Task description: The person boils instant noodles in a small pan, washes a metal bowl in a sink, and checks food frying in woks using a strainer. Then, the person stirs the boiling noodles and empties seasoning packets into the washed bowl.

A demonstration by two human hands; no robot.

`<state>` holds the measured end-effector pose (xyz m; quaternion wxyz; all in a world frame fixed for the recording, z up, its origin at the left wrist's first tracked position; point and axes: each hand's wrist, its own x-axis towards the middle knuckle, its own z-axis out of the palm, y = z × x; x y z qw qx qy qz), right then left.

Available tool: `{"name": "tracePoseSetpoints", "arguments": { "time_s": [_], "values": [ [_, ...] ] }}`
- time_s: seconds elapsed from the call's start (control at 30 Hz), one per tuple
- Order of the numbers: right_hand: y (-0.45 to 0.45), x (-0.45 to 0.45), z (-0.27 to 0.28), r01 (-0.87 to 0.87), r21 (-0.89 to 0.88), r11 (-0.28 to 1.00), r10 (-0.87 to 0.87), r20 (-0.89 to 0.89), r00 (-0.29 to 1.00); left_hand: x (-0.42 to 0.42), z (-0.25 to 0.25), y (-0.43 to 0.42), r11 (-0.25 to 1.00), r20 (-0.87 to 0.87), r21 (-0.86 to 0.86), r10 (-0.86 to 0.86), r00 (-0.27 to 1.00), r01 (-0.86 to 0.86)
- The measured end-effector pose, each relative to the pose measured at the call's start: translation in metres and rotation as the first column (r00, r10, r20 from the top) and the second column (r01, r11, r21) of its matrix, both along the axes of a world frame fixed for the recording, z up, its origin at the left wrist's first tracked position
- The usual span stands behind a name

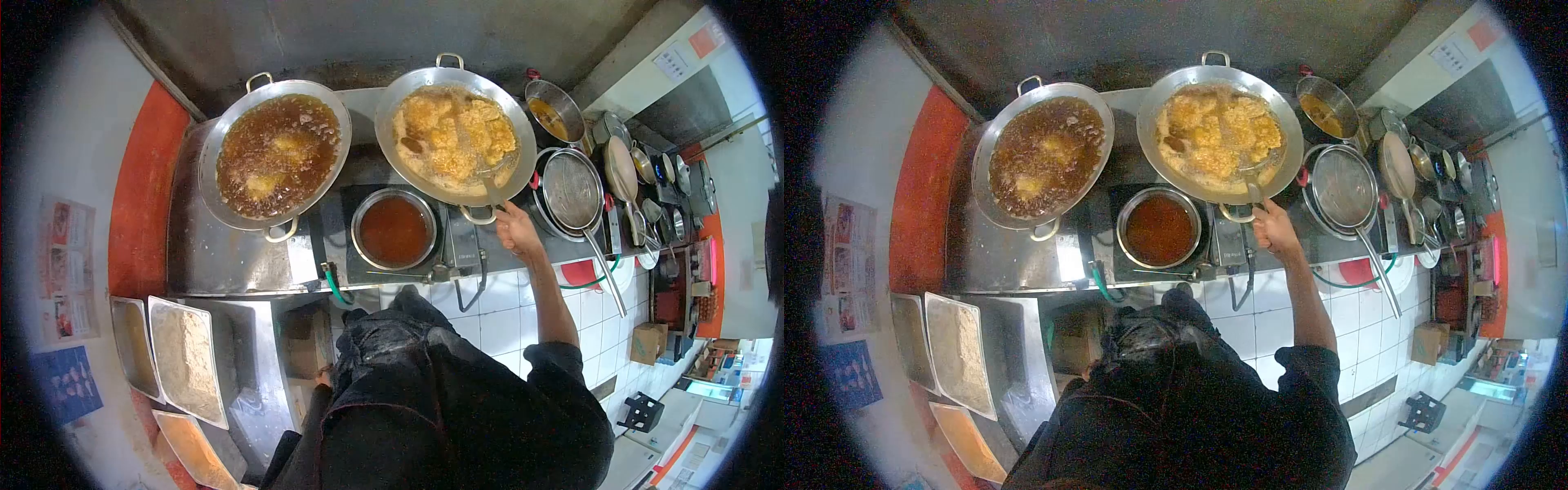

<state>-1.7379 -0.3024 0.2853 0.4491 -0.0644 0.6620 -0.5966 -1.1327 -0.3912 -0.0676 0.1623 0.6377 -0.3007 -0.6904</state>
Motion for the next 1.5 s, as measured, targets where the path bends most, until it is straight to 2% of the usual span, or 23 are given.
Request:
{"name": "tracePoseSetpoints", "arguments": {
  "time_s": [0.13, 0.23, 0.33, 0.4, 0.43, 0.5, 0.63, 0.7, 0.73, 0.77, 0.9, 1.13, 1.2, 1.23, 1.3, 1.43, 1.5],
  "values": [
    [0.016, -0.01, 0.006, -0.017, 0.05, 0.999, 0.022, -0.092, 0.996, 0.001, -0.002, 0.0, 1.0, -0.002, 0.003, -0.002, 1.0, 0.002],
    [0.021, -0.021, 0.013, -0.034, 0.156, 0.987, 0.061, -0.171, 0.983, 0.001, -0.004, 0.001, 1.0, -0.004, 0.005, -0.005, 1.0, 0.005],
    [0.024, -0.038, 0.007, -0.075, 0.231, 0.97, 0.138, -0.27, 0.953, 0.001, -0.004, 0.001, 1.0, -0.01, 0.006, -0.008, 1.0, 0.008],
    [0.019, -0.045, 0.015, -0.086, 0.428, 0.9, 0.252, -0.349, 0.903, 0.001, -0.004, 0.001, 1.0, -0.011, 0.008, -0.013, 1.0, 0.013],
    [0.016, -0.051, 0.016, -0.084, 0.428, 0.9, 0.25, -0.349, 0.903, 0.002, -0.005, 0.0, 1.0, -0.011, 0.009, -0.016, 1.0, 0.016],
    [0.012, -0.059, 0.02, -0.184, 0.521, 0.834, 0.406, -0.352, 0.843, 0.002, -0.005, 0.001, 1.0, -0.012, 0.01, -0.02, 1.0, 0.021],
    [-0.001, -0.058, 0.034, -0.156, 0.602, 0.783, 0.483, -0.432, 0.762, 0.001, -0.007, 0.001, 1.0, -0.019, 0.013, -0.026, 0.999, 0.026],
    [-0.01, -0.053, 0.045, -0.114, 0.76, 0.639, 0.659, -0.465, 0.591, 0.001, -0.008, 0.001, 1.0, -0.025, 0.012, -0.028, 0.999, 0.029],
    [-0.011, -0.056, 0.041, -0.112, 0.761, 0.638, 0.659, -0.466, 0.59, 0.001, -0.009, 0.001, 0.999, -0.025, 0.013, -0.03, 0.999, 0.031],
    [-0.014, -0.057, 0.036, -0.064, 0.798, 0.6, 0.727, -0.509, 0.461, 0.001, -0.01, 0.001, 0.999, -0.027, 0.013, -0.031, 0.999, 0.032],
    [-0.02, -0.05, 0.033, 0.033, 0.836, 0.547, 0.812, -0.54, 0.223, 0.003, -0.014, 0.002, 0.999, -0.033, 0.011, -0.036, 0.999, 0.036],
    [-0.019, -0.027, 0.042, 0.086, 0.806, 0.585, 0.79, -0.591, 0.164, 0.006, -0.016, 0.003, 0.999, -0.036, 0.01, -0.04, 0.999, 0.041],
    [-0.016, -0.017, 0.047, 0.126, 0.765, 0.631, 0.764, -0.641, 0.066, 0.007, -0.017, 0.003, 0.999, -0.035, 0.008, -0.048, 0.998, 0.049],
    [-0.015, -0.013, 0.051, 0.13, 0.765, 0.631, 0.764, -0.641, 0.068, 0.007, -0.017, 0.002, 0.999, -0.037, 0.01, -0.052, 0.998, 0.052],
    [-0.021, 0.003, 0.072, 0.083, 0.834, 0.546, 0.815, -0.551, 0.179, 0.005, -0.016, 0.0, 0.998, -0.039, 0.009, -0.056, 0.998, 0.057],
    [-0.019, 0.015, 0.078, 0.069, 0.807, 0.587, 0.791, -0.59, 0.161, 0.007, -0.02, -0.003, 0.998, -0.042, 0.001, -0.069, 0.997, 0.069],
    [-0.026, 0.027, 0.096, 0.081, 0.854, 0.513, 0.831, -0.518, 0.204, 0.006, -0.021, -0.004, 0.997, -0.046, 0.002, -0.073, 0.996, 0.073]
  ]
}}
